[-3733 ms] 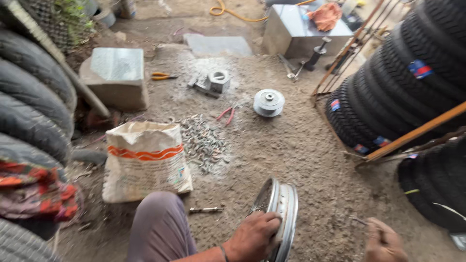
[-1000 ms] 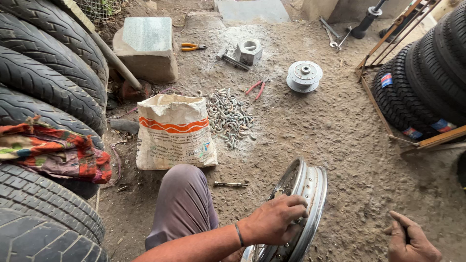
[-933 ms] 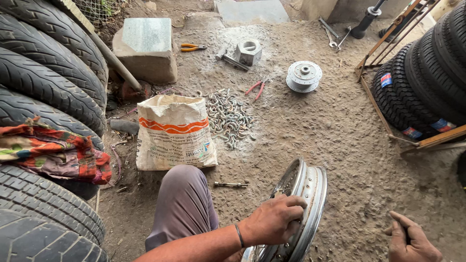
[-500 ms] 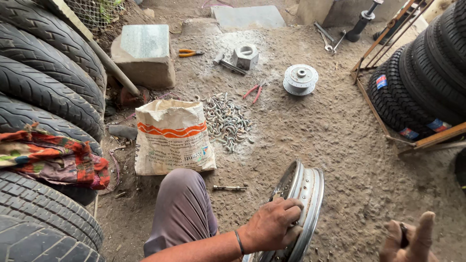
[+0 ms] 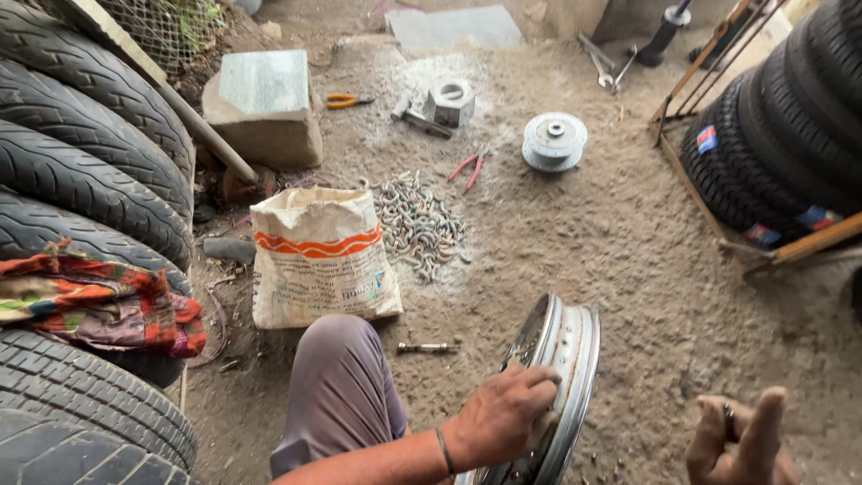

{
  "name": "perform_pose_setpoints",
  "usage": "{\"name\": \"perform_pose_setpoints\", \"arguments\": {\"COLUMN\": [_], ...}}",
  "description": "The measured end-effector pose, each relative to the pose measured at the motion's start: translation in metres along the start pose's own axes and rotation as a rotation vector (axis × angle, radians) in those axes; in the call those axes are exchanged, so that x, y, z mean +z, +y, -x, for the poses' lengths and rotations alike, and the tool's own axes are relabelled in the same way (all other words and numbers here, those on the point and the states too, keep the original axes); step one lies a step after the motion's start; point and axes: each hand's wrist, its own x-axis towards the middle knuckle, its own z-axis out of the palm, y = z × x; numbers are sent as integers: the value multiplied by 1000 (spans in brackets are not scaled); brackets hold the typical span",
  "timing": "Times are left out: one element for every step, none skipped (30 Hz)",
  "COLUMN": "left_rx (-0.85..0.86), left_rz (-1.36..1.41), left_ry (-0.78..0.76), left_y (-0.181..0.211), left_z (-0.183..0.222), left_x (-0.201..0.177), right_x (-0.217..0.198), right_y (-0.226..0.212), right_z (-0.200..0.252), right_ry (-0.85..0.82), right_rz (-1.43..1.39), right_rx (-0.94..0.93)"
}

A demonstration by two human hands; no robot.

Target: The person sits on the ground and repeatedly inserts small metal pins into holes along the edge of a bicycle wheel rim. They rotate the rim to access different sections and continue the process throughout the clip.

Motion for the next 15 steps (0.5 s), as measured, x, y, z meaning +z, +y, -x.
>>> {"name": "perform_pose_setpoints", "arguments": {"left_rx": [-18, -27, -36, -7, 22, 50, 21, 8, -5, -2, 0, 6, 5, 11, 16], "left_rz": [13, 24, 35, 8, -20, -49, -26, -6, 13, 14, 16, 14, 13, 11, 9], "left_ry": [-22, -33, -44, -21, 1, 13, -3, -8, -14, -28, -42, -66, -64, -60, -57], "left_y": [0, -1, -1, -1, 0, 0, 2, 1, 0, 1, 1, -2, -3, -7, -10], "left_z": [2, -2, -5, -5, -5, -2, 2, -2, -6, -4, -3, -2, -1, -2, -1], "left_x": [0, 1, 2, 2, 2, 0, -3, -5, -7, -4, -1, -1, 1, 3, 5], "right_x": [-2, -4, -6, -6, -7, -6, -5, -5, -3, -3, -3, -1, 1, 4, 7], "right_y": [1, 6, 11, 14, 16, 15, 14, 19, 22, 25, 29, 31, 34, 36, 37], "right_z": [4, 1, -1, -2, -2, 1, 6, 2, 1, 3, 6, 11, 16, 18, 21], "right_ry": [-9, -14, -18, -26, -32, -43, -62, -74, -62, -69, -76, -45, -14, 22, 41], "right_rz": [0, 2, 1, -5, -7, -2, 14, 41, 15, -13, -41, -2, 38, 80, 74], "right_rx": [9, 7, 5, 9, 7, 23, 40, 30, 66, 101, 136, 127, 119, 108, 84]}}
